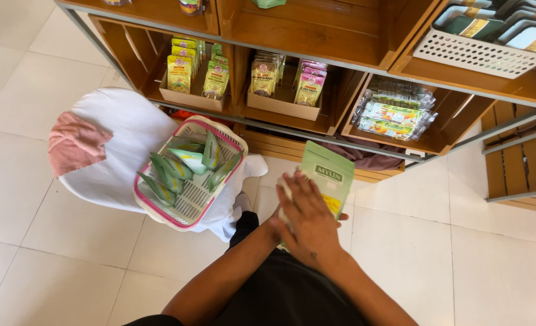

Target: Cleaning and restocking packages of turmeric ginger powder on wooden store shelves.

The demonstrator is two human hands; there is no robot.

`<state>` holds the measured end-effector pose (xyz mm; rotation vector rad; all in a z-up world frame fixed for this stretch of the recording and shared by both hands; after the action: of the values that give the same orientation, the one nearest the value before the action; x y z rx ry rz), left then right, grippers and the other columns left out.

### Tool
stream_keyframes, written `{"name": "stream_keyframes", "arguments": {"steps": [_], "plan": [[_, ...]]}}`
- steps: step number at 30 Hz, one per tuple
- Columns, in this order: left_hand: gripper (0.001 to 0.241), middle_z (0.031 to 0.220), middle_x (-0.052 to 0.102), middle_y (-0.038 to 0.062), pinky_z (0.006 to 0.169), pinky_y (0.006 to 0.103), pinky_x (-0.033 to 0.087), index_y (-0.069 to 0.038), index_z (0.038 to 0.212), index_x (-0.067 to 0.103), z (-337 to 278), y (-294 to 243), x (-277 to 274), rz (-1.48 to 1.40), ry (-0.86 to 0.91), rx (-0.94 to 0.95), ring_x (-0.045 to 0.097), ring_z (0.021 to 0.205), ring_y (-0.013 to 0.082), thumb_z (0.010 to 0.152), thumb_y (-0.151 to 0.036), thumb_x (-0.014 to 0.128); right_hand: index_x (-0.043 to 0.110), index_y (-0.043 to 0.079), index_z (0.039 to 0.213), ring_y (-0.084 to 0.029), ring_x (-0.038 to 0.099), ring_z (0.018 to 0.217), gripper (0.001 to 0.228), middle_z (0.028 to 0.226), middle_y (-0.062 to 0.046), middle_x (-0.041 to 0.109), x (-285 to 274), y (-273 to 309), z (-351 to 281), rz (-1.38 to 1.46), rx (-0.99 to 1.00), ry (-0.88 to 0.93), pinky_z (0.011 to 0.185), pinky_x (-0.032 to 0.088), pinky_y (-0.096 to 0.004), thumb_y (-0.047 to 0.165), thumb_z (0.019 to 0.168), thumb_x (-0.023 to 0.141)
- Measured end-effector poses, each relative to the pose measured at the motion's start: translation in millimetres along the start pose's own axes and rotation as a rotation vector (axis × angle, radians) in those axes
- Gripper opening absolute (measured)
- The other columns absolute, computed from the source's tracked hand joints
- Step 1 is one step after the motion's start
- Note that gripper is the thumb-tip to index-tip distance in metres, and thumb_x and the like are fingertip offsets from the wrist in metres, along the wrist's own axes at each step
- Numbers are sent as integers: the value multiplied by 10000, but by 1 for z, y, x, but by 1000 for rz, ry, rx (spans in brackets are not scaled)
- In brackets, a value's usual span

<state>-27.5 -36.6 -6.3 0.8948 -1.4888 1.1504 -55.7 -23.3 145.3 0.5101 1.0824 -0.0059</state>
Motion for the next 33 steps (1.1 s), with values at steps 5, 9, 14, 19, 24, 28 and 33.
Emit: {"name": "stream_keyframes", "arguments": {"steps": [5, 9, 14, 19, 24, 28, 33], "plan": [[846, 1457, 508, 235, 956, 483, 588, -80, 1586, 305, 5, -23, 3, -235, 63, 23, 642, 1159, 396, 1013, -698, 383, 597, 29, 1370, -393, 376, 1470, 575, 1521, -163, 480, 4, 16, -20, -3, -103, 100, 1201, 261, -595, 307, 879, 708], [827, 1397, 514, 252, 917, 482, 599, -55, 1566, 339, 11, -35, -15, -258, 44, 79, 646, 1113, 397, 1011, -660, 430, 639, 129, 1343, -335, 369, 1499, 525, 1524, -84, 513, 19, 15, -44, -166, -254, 84, 1207, 248, -656, 230, 836, 731], [797, 1306, 533, 263, 879, 478, 602, -26, 1533, 390, 11, -57, -9, -212, -14, 172, 653, 1054, 387, 1005, -616, 479, 657, 183, 1324, -396, 418, 1440, 531, 1498, -126, 518, 11, 0, -46, -180, -171, -88, 1140, 366, -612, 158, 804, 759], [719, 1229, 574, 195, 913, 473, 564, -36, 1450, 469, 3, -70, 0, -149, -202, 271, 649, 1032, 338, 985, -582, 517, 681, 152, 1284, -419, 582, 1250, 534, 1408, -239, 545, -3, -28, -39, 124, 162, -199, 949, 554, -441, 103, 768, 811], [508, 1374, 563, 94, 1096, 423, 454, -178, 1434, 492, -11, -81, 6, 96, -302, 337, 575, 1220, 255, 1014, -459, 553, 620, 77, 1371, -308, 653, 1041, 591, 1238, -166, 632, 35, -100, -72, 1027, 613, -522, 852, 580, -392, 0, 807, 782], [566, 1409, 570, 83, 1073, 437, 454, -155, 1426, 511, -7, -81, 21, -11, -291, 356, 579, 1243, 262, 986, -511, 514, 537, 38, 1419, -277, 638, 1104, 567, 1291, -146, 623, 49, -103, -72, 1762, 778, -725, 937, 549, -431, 54, 879, 708], [698, 1401, 605, 163, 1037, 470, 521, -32, 1481, 509, 6, -79, -11, -109, -175, 435, 627, 1214, 338, 1067, -586, 413, 496, 81, 1397, -246, 652, 1163, 513, 1266, -99, 657, 53, -75, -58, 1912, 975, -504, 1047, 518, -504, 173, 908, 618]]}}
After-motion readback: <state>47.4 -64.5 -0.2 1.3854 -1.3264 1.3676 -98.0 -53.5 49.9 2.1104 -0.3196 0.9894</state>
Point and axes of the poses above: each hand's wrist, its own z-axis towards the middle knuckle, its own x-axis out of the palm, y = z × x, the point moved 6 cm from there along z, towards the middle knuckle
